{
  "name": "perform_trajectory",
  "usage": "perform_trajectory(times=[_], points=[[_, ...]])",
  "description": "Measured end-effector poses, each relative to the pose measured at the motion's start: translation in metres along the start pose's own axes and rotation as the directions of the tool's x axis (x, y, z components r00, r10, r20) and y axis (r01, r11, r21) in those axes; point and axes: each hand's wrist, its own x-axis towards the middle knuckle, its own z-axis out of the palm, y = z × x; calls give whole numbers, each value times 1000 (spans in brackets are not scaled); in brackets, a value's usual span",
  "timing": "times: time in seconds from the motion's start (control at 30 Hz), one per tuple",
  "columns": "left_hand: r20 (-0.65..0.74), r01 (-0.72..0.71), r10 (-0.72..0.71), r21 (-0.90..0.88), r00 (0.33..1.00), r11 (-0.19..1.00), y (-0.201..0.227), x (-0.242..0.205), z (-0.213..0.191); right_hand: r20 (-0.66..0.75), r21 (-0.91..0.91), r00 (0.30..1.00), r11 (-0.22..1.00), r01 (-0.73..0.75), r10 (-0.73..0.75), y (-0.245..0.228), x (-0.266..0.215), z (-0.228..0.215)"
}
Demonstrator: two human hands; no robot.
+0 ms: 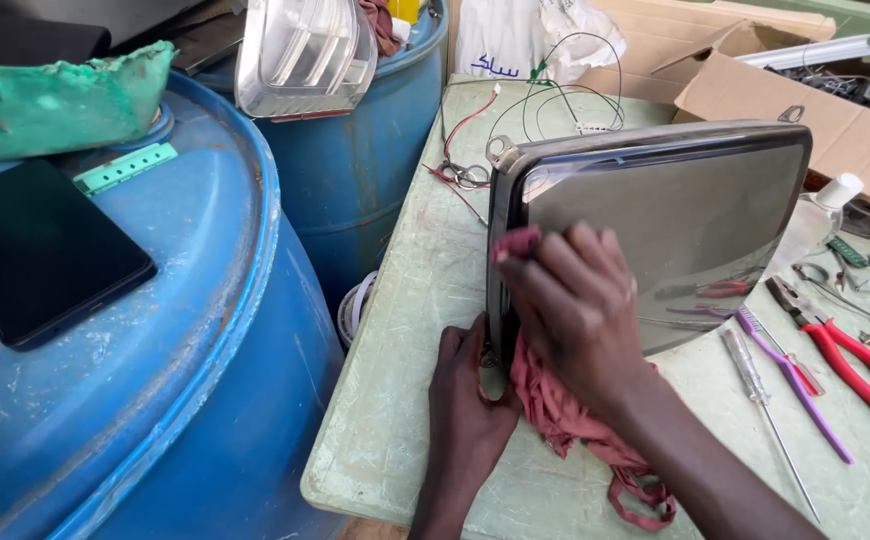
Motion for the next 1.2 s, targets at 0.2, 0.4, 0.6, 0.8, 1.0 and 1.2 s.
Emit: perform_trajectory(times=[0.2,0.4,0.6,0.8,1.0,1.2], points=[[67,88,-86,-21,994,996,-4,-3,-5,300,-21,952,997,68,-59,-23,-76,5],[59,56,-52,-71,997,996,-2,-2,-8,244,-63,970,998,9,7,-16,-50,9],[36,88,-85,-94,996,992,-4,-1,-6,146,-51,988,998,-49,56,-26,-51,9],[16,102,-102,-13,995,995,-9,-3,-4,318,4,942,993,-117,110,-36,-97,-3],[24,113,-113,1,993,994,-10,-2,-2,423,-72,837,934,-350,347,-22,-121,-27],[13,98,-98,-5,995,995,-6,-3,-2,322,127,928,963,-239,187,-11,-117,-36]])
